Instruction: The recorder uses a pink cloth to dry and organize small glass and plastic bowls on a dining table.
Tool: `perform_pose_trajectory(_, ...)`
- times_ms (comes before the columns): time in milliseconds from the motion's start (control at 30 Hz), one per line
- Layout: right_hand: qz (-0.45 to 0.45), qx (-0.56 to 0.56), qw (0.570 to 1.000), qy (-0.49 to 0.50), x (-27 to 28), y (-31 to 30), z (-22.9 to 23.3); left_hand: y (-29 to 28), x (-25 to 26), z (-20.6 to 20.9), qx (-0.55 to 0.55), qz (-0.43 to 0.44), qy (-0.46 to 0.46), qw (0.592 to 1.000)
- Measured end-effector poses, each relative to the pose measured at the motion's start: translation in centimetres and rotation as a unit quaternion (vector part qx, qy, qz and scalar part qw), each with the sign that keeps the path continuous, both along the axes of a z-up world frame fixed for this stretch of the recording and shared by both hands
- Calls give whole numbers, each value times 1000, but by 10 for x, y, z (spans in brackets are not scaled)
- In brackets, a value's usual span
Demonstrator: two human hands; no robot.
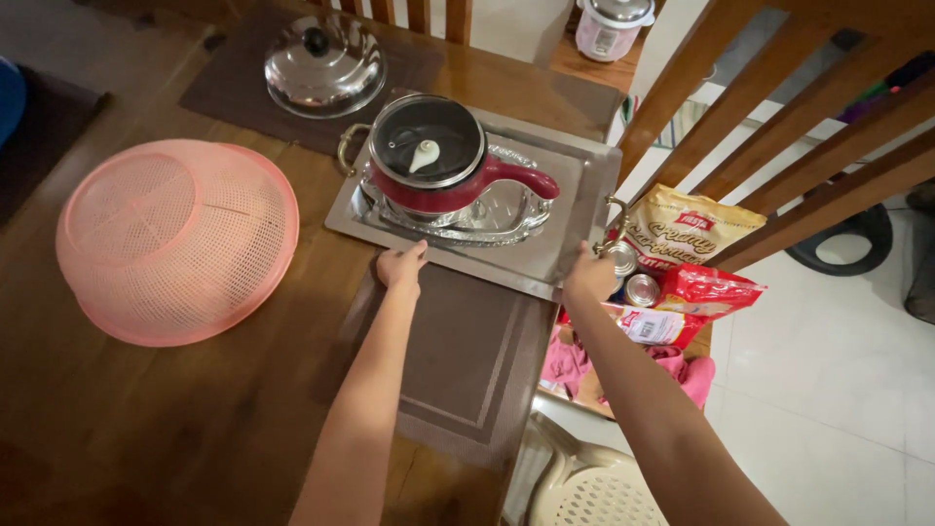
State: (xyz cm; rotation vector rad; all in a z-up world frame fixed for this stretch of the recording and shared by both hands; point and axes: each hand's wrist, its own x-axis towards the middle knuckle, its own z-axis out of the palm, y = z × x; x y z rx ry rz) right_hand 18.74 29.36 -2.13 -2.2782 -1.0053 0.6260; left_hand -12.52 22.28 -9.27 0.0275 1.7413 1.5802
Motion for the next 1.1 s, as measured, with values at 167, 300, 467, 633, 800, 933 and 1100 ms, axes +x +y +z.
perform_pose_trajectory(167, 38, 49, 998, -28, 12, -20, 0, -22, 11, 19, 31, 16, -13, 999)
perform_pose_trajectory(300, 20, 84, 996, -24, 21, -48, 8, -57, 20, 26, 3, 17, -13, 1000)
perform_pose_trajectory(467, 86, 146, 985, -8, 46, -104, 3, -123, 39, 45, 40, 60, -28, 997)
perform_pose_trajectory(633, 65, 113, 991, -29, 54, -173, 25, -208, 54, 49, -15, 56, 5, 998)
perform_pose_trajectory(800, 39, 64, 997, -28, 66, -240, 30, -279, 75, 68, -39, 89, -19, 995)
perform_pose_trajectory(933, 25, 16, 999, 22, 68, -280, 37, -323, 84, 58, -68, 118, -9, 991)
perform_pose_trajectory(1100, 13, -27, 1000, -5, 75, -309, 30, -351, 92, 61, -98, 116, -15, 988)
